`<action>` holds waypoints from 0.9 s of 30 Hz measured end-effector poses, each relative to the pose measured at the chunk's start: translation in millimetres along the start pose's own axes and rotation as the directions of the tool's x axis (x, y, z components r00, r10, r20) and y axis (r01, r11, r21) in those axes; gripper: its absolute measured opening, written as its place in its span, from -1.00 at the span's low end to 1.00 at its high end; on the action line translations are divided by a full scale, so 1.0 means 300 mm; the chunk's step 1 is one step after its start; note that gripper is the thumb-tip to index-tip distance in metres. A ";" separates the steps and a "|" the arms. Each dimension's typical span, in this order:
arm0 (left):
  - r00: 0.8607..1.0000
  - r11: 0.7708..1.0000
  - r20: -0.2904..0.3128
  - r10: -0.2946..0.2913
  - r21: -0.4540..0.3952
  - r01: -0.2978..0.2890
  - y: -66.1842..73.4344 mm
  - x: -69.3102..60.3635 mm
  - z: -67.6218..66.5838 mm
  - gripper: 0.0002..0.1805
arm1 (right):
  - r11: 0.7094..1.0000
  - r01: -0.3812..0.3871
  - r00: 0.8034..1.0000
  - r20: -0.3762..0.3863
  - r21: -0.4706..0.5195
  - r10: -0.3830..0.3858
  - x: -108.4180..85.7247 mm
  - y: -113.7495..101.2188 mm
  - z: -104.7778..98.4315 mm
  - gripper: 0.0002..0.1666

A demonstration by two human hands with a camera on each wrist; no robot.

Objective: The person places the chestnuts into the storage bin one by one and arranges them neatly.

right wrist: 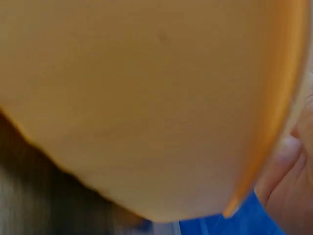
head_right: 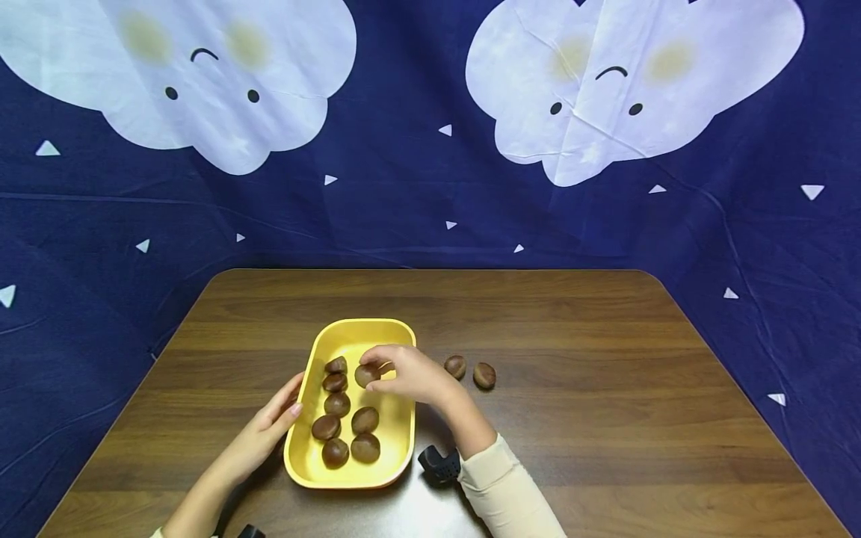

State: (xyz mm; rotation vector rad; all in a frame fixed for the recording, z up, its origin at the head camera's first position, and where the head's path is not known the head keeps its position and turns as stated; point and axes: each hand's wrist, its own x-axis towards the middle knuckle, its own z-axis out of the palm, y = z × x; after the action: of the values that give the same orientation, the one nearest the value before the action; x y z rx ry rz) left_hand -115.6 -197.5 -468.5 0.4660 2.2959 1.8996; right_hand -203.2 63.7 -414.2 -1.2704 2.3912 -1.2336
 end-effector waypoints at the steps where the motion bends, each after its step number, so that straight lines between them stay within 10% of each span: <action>1: 1.000 1.000 -0.001 -0.001 -0.002 0.001 0.000 0.001 0.001 -0.41 | 1.000 0.005 1.000 0.020 -0.026 -0.005 0.004 -0.001 0.005 -0.64; 13: 1.000 1.000 -0.012 -0.008 0.003 0.008 0.005 0.001 0.004 -0.41 | 0.976 -0.026 0.975 0.209 -0.217 0.073 0.044 -0.020 0.054 -0.69; 27: 1.000 1.000 -0.010 -0.009 0.000 0.009 0.006 0.001 0.002 -0.42 | 0.972 -0.071 0.970 0.210 -0.225 0.119 0.045 -0.019 0.068 -0.76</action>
State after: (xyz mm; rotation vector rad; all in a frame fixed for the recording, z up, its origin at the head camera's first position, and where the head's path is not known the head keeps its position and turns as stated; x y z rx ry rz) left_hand -115.4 -196.5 -466.7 0.4465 2.3002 1.9016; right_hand -198.3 39.9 -420.2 -1.2570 2.4377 -0.7757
